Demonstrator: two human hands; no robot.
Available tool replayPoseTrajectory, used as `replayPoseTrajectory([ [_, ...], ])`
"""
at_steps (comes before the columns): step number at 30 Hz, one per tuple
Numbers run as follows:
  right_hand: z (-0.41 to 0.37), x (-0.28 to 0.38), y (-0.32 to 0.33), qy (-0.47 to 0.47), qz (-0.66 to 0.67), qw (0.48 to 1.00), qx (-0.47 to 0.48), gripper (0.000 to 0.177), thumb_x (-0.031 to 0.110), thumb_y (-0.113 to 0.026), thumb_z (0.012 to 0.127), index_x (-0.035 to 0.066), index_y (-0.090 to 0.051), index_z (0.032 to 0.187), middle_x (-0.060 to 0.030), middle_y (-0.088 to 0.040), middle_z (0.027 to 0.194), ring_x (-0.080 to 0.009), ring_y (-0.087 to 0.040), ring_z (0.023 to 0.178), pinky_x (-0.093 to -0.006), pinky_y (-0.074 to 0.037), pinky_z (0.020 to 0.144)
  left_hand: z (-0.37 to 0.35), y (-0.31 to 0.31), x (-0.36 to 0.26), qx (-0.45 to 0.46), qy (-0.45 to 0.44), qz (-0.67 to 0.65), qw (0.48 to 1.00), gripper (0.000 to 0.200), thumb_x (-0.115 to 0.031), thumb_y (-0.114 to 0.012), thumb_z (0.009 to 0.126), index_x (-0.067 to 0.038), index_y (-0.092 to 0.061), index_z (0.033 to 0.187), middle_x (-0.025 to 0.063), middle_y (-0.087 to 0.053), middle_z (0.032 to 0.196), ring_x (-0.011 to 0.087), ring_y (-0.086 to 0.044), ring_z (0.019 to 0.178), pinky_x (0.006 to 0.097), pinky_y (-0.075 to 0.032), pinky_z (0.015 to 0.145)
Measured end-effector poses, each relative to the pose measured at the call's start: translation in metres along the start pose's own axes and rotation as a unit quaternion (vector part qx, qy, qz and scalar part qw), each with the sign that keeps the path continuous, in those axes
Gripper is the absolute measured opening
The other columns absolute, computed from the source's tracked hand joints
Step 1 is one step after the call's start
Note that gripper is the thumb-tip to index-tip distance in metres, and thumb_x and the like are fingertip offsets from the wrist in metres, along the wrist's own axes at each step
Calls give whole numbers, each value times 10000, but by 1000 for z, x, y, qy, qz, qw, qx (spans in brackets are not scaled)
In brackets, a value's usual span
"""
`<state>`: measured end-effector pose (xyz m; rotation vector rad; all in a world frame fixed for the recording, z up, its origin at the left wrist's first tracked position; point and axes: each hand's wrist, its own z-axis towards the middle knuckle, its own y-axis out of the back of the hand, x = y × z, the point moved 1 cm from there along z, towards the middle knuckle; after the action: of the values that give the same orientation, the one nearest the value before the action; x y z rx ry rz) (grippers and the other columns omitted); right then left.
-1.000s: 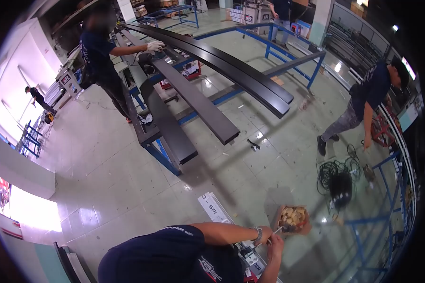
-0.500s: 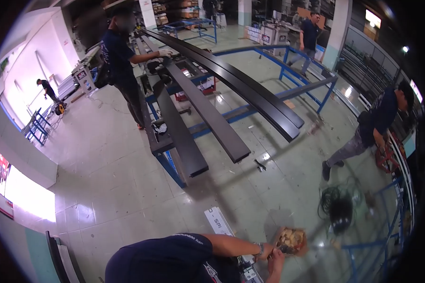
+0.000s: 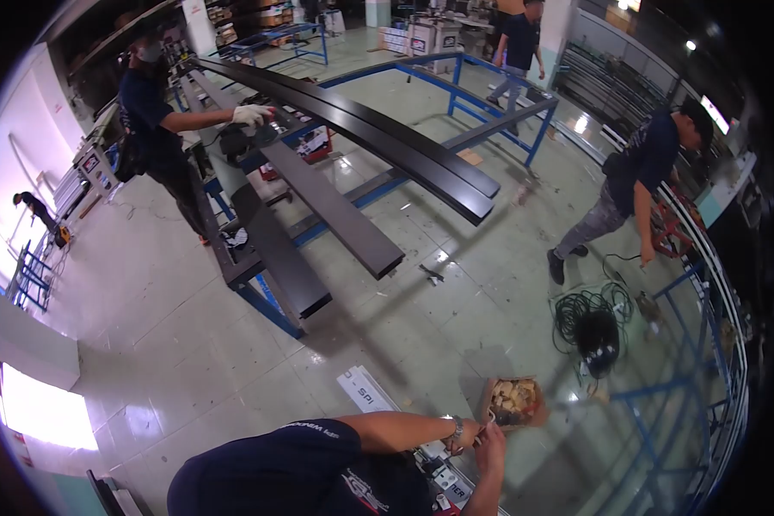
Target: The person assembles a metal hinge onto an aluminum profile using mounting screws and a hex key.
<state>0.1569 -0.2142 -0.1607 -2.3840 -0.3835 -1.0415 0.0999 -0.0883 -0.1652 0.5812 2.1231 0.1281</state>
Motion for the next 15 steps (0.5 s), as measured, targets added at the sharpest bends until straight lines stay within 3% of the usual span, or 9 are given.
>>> replayPoseTrajectory([
  [3,10,-6,20,26,42,999,10,114,118,-667,923,9,-662,959,-67,-661,833,-170,-612,765,-328,-489,743,-57,27,-37,-18,-17,-31,999,178,-103,-588,805,24,-706,847,156,-706,699,215,-704,561,339,-556,467],
  [5,15,-12,25,39,18,999,10,110,108,-666,922,2,-661,953,-73,-665,832,-172,-616,763,-320,-491,739,-18,7,-12,26,31,3,999,177,-123,-602,814,19,-705,832,148,-700,678,209,-699,549,335,-565,480],
  [8,21,-18,23,51,1,999,5,102,102,-667,922,5,-646,903,-72,-660,814,-163,-610,743,-307,-493,727,-11,4,-11,9,58,-7,998,182,-45,-572,834,14,-654,986,166,-704,710,257,-715,595,378,-570,494],
  [11,21,-21,25,53,-9,998,-21,111,104,-668,924,15,-632,870,-68,-652,805,-154,-599,723,-299,-493,714,-19,6,-15,-39,-10,-4,999,135,-42,-576,834,20,-651,927,156,-708,710,249,-718,603,363,-559,484],
  [12,21,-21,26,51,-13,999,-12,108,113,-670,926,31,-629,870,-58,-645,793,-160,-607,723,-310,-494,714,-19,10,-17,8,-10,21,1000,146,-49,-559,850,10,-653,944,149,-707,706,243,-715,595,343,-545,454],
  [15,16,-17,28,22,5,1000,8,83,120,-668,930,43,-642,913,-56,-644,811,-169,-616,748,-322,-494,726,-17,11,-17,30,-4,-13,999,187,-52,-519,879,3,-665,982,150,-707,707,247,-710,587,344,-546,448],
])
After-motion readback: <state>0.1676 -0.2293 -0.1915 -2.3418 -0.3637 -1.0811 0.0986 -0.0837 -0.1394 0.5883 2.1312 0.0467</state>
